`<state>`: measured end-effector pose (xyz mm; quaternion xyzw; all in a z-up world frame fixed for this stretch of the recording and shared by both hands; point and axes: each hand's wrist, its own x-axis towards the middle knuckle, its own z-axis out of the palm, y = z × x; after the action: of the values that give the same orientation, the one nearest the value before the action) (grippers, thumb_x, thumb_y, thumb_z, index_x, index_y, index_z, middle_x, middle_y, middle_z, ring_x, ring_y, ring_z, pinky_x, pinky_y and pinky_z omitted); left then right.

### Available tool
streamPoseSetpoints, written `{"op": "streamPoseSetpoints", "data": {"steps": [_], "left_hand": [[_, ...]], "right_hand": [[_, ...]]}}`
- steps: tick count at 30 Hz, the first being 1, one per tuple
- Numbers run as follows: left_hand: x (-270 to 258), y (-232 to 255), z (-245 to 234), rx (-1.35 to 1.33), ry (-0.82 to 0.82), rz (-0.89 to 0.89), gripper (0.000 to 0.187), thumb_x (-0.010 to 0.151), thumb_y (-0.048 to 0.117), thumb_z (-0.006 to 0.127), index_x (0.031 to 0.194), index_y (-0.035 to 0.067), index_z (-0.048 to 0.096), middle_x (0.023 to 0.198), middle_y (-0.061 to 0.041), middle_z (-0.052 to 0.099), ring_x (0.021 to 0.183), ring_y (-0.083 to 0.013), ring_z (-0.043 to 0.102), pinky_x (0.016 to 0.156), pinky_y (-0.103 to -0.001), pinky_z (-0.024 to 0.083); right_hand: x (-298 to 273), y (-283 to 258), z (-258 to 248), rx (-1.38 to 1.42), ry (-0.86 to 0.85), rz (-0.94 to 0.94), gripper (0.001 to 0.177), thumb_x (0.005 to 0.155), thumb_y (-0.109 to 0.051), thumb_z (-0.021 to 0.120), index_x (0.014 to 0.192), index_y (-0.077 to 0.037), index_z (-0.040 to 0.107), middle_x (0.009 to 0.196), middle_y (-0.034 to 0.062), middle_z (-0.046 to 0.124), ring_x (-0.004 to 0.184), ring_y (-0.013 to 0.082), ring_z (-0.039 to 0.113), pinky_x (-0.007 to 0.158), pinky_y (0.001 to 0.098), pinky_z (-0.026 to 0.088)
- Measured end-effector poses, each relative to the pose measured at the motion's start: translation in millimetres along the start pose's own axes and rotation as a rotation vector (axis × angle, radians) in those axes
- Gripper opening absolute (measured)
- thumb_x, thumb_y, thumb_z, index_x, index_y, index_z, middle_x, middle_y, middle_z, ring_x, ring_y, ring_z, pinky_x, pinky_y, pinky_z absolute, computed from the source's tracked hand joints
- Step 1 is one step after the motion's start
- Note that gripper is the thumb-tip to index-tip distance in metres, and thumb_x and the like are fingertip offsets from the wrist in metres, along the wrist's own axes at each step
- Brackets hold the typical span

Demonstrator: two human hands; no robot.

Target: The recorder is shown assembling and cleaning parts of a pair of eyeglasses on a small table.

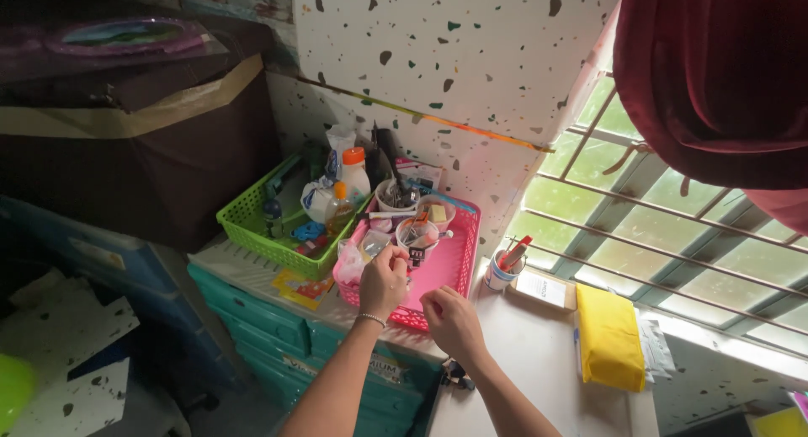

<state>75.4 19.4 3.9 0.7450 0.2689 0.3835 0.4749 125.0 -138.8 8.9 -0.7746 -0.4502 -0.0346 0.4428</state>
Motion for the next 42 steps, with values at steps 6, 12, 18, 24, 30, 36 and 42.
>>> {"op": "streamPoseSetpoints", "data": {"steps": [6, 12, 18, 24, 30, 36, 42], "left_hand": [[-3.2, -2.4, 1.4, 0.066, -0.06, 0.023, 0.018, 0.09, 0.023, 0.06, 0.098, 0.009, 0.067, 0.083, -0.013, 0.075, 0.081, -0.0314, 0.074, 0.071, -0.043, 0.056], [-1.0, 5.0, -11.8, 0.142, -0.213, 0.22, 0.014, 0.089, 0.018, 0.06, 0.098, 0.009, 0.065, 0.089, -0.014, 0.074, 0.082, -0.0334, 0.072, 0.072, -0.045, 0.056], [21.6, -23.2, -11.3, 0.084, -0.138, 0.245, 0.014, 0.09, 0.016, 0.062, 0.101, 0.008, 0.065, 0.089, -0.016, 0.072, 0.085, -0.0368, 0.071, 0.072, -0.047, 0.055], [10.9, -12.1, -16.7, 0.106, -0.127, 0.346, 0.014, 0.089, 0.011, 0.058, 0.102, 0.007, 0.062, 0.1, -0.018, 0.07, 0.087, -0.039, 0.069, 0.074, -0.048, 0.056], [10.4, 3.9, -21.5, 0.168, -0.16, 0.25, 0.012, 0.09, 0.012, 0.058, 0.101, 0.007, 0.061, 0.101, -0.014, 0.07, 0.085, -0.037, 0.07, 0.074, -0.048, 0.056], [10.0, 2.1, -17.4, 0.186, -0.134, 0.25, 0.013, 0.089, 0.012, 0.059, 0.101, 0.007, 0.061, 0.099, -0.015, 0.068, 0.086, -0.0379, 0.069, 0.074, -0.048, 0.055], [9.6, 4.3, -17.2, 0.194, -0.107, 0.253, 0.013, 0.087, 0.012, 0.061, 0.099, 0.007, 0.061, 0.1, -0.016, 0.069, 0.087, -0.0397, 0.068, 0.075, -0.049, 0.054]], "right_hand": [[-1.3, -6.2, 1.8, 0.002, 0.03, 0.06, 0.013, 0.088, -0.014, 0.068, 0.09, -0.003, 0.075, 0.082, 0.0129, 0.068, 0.074, 0.0297, 0.068, 0.067, 0.0392, 0.052], [0.3, -3.0, 13.1, -0.038, 0.134, 0.032, 0.013, 0.088, -0.013, 0.067, 0.091, -0.002, 0.075, 0.085, 0.0134, 0.072, 0.077, 0.0305, 0.07, 0.072, 0.0385, 0.054], [4.3, -11.5, 13.7, -0.042, 0.138, 0.206, 0.016, 0.088, -0.016, 0.069, 0.095, -0.004, 0.076, 0.086, 0.0122, 0.074, 0.072, 0.0244, 0.071, 0.068, 0.0353, 0.055], [35.2, 55.3, 9.6, 0.385, 0.097, 0.388, 0.022, 0.093, -0.018, 0.066, 0.106, -0.004, 0.077, 0.088, 0.0106, 0.078, 0.077, 0.0157, 0.07, 0.071, 0.0314, 0.056], [124.3, 67.4, -21.8, -0.066, 0.323, 0.229, 0.02, 0.092, -0.021, 0.067, 0.102, -0.009, 0.078, 0.093, 0.0102, 0.078, 0.084, 0.0206, 0.075, 0.077, 0.0329, 0.057], [180.5, 122.6, -0.7, -0.544, 0.277, 0.088, 0.017, 0.09, -0.018, 0.065, 0.098, -0.009, 0.077, 0.102, 0.0158, 0.071, 0.103, 0.037, 0.066, 0.09, 0.0462, 0.052], [196.5, 141.3, 12.4, -0.746, 0.111, 0.098, 0.022, 0.082, -0.019, 0.066, 0.101, -0.009, 0.075, 0.106, 0.0147, 0.07, 0.11, 0.0355, 0.064, 0.09, 0.0461, 0.053]]}}
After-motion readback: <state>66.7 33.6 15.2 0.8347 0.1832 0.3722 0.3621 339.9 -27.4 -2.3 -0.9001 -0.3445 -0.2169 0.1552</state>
